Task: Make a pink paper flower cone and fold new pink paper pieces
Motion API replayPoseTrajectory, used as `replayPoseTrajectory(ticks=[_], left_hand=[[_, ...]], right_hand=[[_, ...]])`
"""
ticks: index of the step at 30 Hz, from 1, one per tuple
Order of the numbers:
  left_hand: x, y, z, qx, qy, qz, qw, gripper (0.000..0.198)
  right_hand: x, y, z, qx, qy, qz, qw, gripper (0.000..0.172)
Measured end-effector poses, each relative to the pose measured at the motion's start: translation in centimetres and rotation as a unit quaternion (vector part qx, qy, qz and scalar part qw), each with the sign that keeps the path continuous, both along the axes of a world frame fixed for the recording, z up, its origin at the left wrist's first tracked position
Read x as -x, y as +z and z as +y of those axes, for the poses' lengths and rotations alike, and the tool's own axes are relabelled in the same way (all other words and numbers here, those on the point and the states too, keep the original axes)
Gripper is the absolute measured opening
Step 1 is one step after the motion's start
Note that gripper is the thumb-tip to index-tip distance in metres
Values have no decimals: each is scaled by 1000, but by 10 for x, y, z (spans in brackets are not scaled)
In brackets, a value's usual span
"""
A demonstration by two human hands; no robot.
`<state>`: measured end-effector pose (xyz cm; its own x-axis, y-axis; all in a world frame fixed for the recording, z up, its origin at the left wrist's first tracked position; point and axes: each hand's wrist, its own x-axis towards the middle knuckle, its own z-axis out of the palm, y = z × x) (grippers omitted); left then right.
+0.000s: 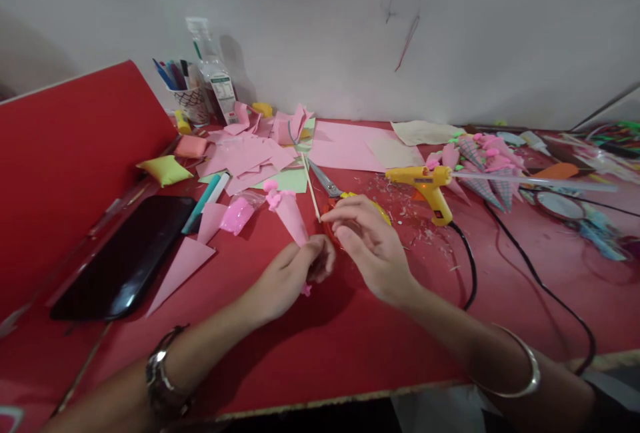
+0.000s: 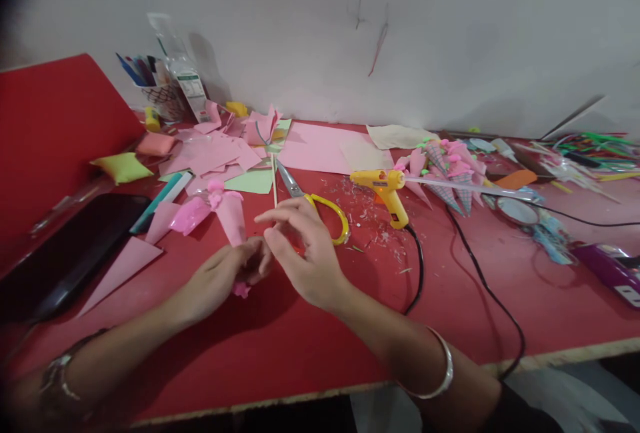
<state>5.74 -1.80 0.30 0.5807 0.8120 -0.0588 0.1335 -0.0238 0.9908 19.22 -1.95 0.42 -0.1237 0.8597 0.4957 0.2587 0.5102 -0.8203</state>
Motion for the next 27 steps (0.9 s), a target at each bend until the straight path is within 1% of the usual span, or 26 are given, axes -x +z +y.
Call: replayPoseTrajectory(ticks=[3, 5, 6, 8, 11, 13, 16, 20, 22, 24, 27], left_hand=[[0, -1, 0, 7, 10, -1, 1000, 32], [0, -2, 0, 10, 44, -10, 999, 32], [1, -2, 1, 12, 67, -19, 997, 32], [2, -4, 4, 22, 111, -46, 993, 30], [3, -7, 8, 46, 163, -98, 981, 28], [3, -10, 10, 69, 181, -135, 972, 28], [3, -15, 11, 96, 186, -180, 961, 26], [2, -19, 11, 98, 193, -222, 951, 23], [2, -18, 11, 103, 201, -221, 949, 23], [1, -17, 10, 107, 206, -206, 951, 23], [1, -15, 9, 103, 206, -182, 956, 25]], right_hand=[[0, 0, 1, -4, -17, 12, 1000, 13], [0, 0, 2, -4, -22, 11, 1000, 11], [0, 0, 1, -4, -13, -1, 1000, 11], [0, 0, 0, -3, 32, -55, 998, 10], [3, -3, -3, -5, 95, -162, 982, 9], [4, -5, -5, -7, 102, -218, 971, 11], [6, -8, -6, 15, 91, -269, 959, 15], [8, -10, -7, 65, 59, -263, 961, 12], [9, -11, -7, 86, 54, -245, 964, 8], [11, -12, -7, 89, 58, -230, 967, 5], [11, -13, -7, 70, 64, -224, 970, 8]])
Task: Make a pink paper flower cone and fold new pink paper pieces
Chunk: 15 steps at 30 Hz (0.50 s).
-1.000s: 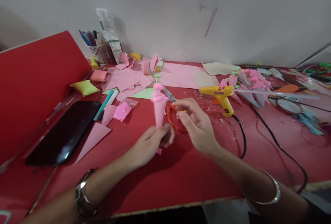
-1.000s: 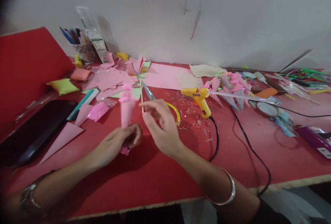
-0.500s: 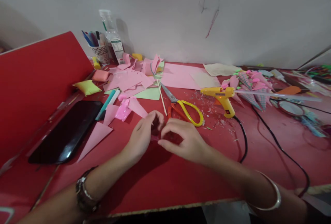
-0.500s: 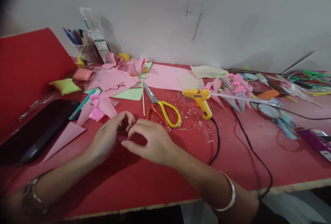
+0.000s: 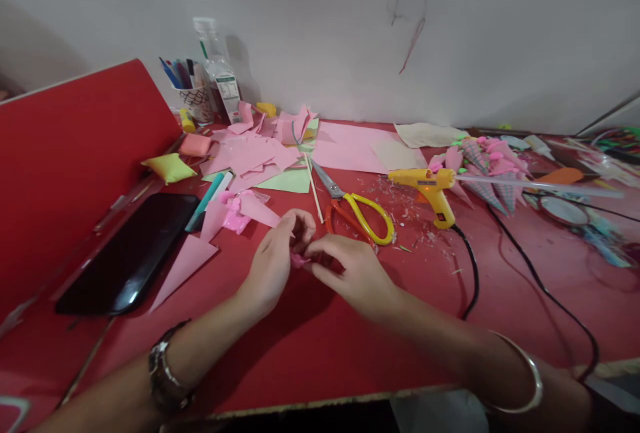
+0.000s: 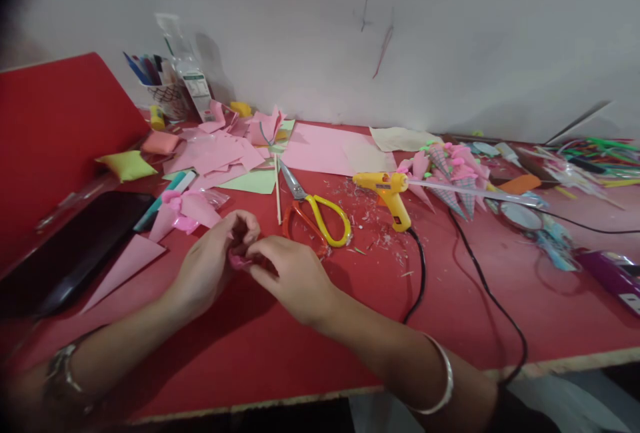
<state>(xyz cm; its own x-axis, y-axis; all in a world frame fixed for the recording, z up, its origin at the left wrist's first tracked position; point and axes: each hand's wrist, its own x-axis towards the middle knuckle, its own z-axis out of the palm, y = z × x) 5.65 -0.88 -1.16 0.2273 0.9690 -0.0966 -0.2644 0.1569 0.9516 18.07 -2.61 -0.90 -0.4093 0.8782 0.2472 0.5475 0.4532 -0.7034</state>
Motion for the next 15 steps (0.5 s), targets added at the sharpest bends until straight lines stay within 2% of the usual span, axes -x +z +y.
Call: replayPoseTrajectory(ticks=[5, 9, 12, 15], left_hand=[[1, 5, -2, -30, -2, 68, 997, 26], [2, 9, -3, -76, -1, 119, 990, 28], [3, 7, -2, -80, -24, 94, 992, 30], [2, 5, -3, -81, -61, 67, 993, 30]], right_hand=[[1, 1, -1, -15, 18, 9, 1000, 10], [1, 5, -3, 39, 30, 100, 994, 8], [-1, 8, 0, 131, 12, 230, 964, 6], [-7, 8, 9, 168, -42, 370, 913, 11]])
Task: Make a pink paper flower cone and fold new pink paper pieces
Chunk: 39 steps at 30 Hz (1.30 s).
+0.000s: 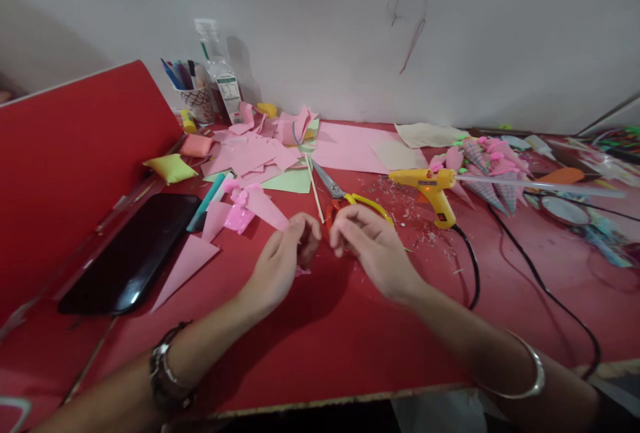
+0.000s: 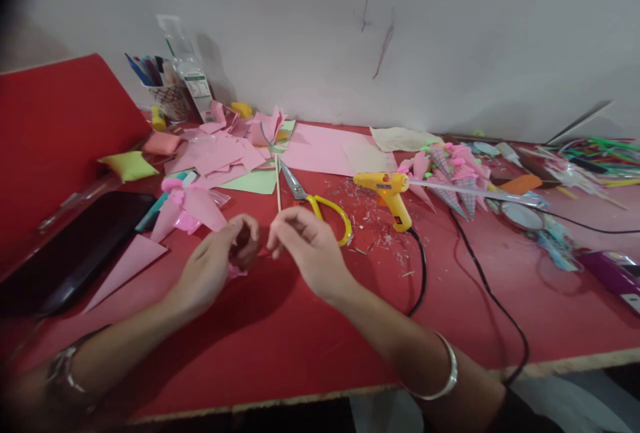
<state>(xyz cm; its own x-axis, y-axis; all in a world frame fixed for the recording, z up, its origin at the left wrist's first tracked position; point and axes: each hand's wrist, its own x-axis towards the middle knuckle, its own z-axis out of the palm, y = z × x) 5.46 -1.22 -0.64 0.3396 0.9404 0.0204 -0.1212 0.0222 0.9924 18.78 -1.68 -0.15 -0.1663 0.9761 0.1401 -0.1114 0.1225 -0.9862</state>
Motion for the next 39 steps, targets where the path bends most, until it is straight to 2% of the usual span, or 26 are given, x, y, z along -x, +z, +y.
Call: replayPoseTrajectory(ticks=[2, 5, 9, 13, 18, 26, 33, 39], left_hand=[[-1, 1, -2, -14, -30, 22, 999, 30], [-1, 5, -7, -27, -115, 64, 991, 30], [1, 6, -12, -43, -236, 88, 967, 32], [3, 4, -13, -76, -305, 134, 940, 35], [3, 6, -12, -120, -307, 181, 926, 36], [2, 7, -11, -165, -266, 238, 920, 32], [2, 7, -10, -175, -261, 245, 917, 32], [1, 7, -11, -177, -249, 244, 920, 33]], right_hand=[[-3, -2, 6, 18, -39, 49, 998, 9], [-5, -5, 10, 41, -53, 67, 996, 2], [-5, -5, 9, 45, -67, 83, 993, 3], [-5, -6, 9, 85, -56, 87, 991, 11], [-5, -7, 9, 104, -19, 57, 993, 8], [-6, -5, 10, 126, -42, 87, 987, 12], [-5, -1, 11, 111, -59, 116, 985, 2], [-7, 2, 11, 154, -52, 128, 978, 8]])
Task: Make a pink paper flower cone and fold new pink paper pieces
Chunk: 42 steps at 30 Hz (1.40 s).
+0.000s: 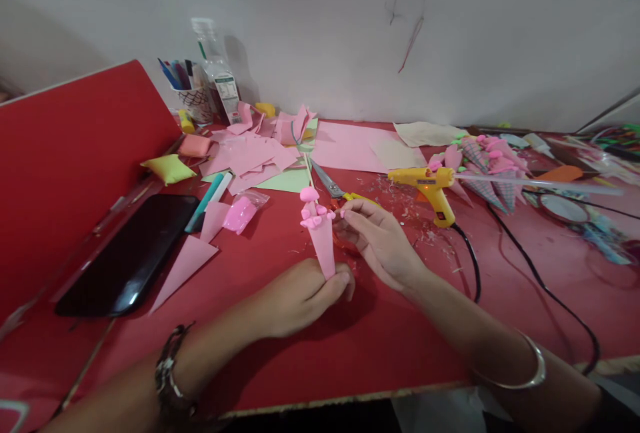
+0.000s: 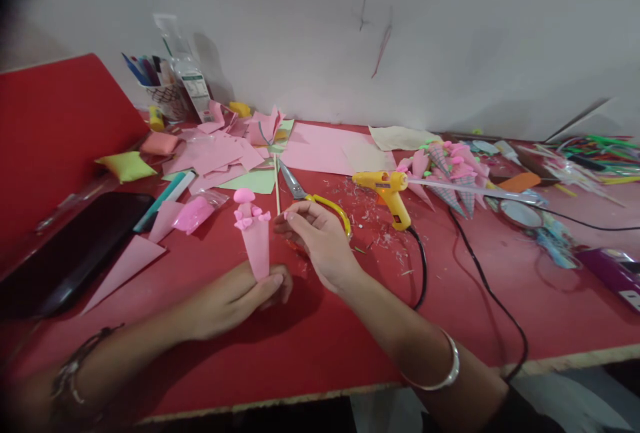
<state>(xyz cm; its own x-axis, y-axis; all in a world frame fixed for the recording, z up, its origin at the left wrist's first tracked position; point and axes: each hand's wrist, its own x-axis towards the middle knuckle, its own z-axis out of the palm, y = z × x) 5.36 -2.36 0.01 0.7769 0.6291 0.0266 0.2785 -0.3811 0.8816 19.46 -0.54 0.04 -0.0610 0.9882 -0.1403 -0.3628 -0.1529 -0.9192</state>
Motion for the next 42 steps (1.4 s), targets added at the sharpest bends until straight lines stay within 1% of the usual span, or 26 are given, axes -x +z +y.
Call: replayPoseTrajectory(ticks=[2, 4, 8, 10, 12, 13, 14, 16, 18, 19, 21, 23, 25, 28, 30, 33, 35, 38, 39, 40, 42], left_hand=[[0, 0, 0, -3, 0, 2, 1000, 33], [0, 1, 1, -7, -3, 4, 1000, 32], [1, 2, 2, -11, -8, 10, 1000, 32], [1, 2, 1, -12, -3, 8, 1000, 31], [0, 1, 1, -12, 8, 1, 1000, 31], [0, 0, 1, -10, 16, -3, 1000, 32], [0, 0, 1, -6, 26, -8, 1000, 32], [-1, -2, 1, 5, 52, -25, 998, 32], [-1, -3, 1, 16, 100, -57, 993, 32], [-1, -3, 2, 19, 132, -77, 988, 32], [0, -2, 5, 22, 200, -109, 973, 32], [2, -1, 8, 22, 245, -123, 961, 31], [3, -1, 10, 21, 259, -120, 958, 30], [3, -3, 11, 10, 246, -110, 963, 31], [3, -5, 11, 0, 231, -104, 967, 31], [3, -7, 10, -11, 214, -96, 972, 31], [3, -8, 10, -13, 207, -92, 974, 31], [2, -9, 10, -18, 196, -84, 977, 32], [2, -10, 10, -20, 194, -81, 978, 32], [2, -10, 10, -22, 191, -75, 979, 32], [3, -10, 9, -26, 183, -60, 981, 33]], right_hand=[[0, 0, 0, 2, -11, 0, 1000, 7], [0, 0, 0, -2, -18, -9, 1000, 12], [0, -1, 0, 2, 6, -41, 999, 18], [-1, -2, 0, -7, 11, -74, 997, 17], [-2, -3, 0, -42, 14, -141, 989, 15], [-3, -3, 0, -74, 21, -192, 978, 14], [-4, -4, 0, -114, 35, -249, 961, 12], [-6, -4, 1, -200, 71, -359, 909, 13], [-7, -5, 1, -257, 104, -431, 859, 15], [-7, -5, 1, -269, 115, -453, 842, 15], [-7, -5, 0, -283, 131, -482, 819, 15], [-7, -4, -2, -296, 161, -505, 794, 15], [-8, -1, -3, -304, 210, -535, 760, 19], [-14, 3, -2, -315, 292, -560, 708, 27], [-19, 3, 1, -335, 328, -551, 690, 24], [-22, 1, 5, -352, 344, -540, 683, 13], [-20, -1, 7, -348, 329, -554, 681, 7], [-16, -2, 6, -351, 290, -579, 676, 6], [-14, -2, 5, -353, 274, -575, 685, 6], [-14, -1, 5, -353, 256, -560, 704, 6], [-14, 0, 5, -337, 206, -506, 767, 7]])
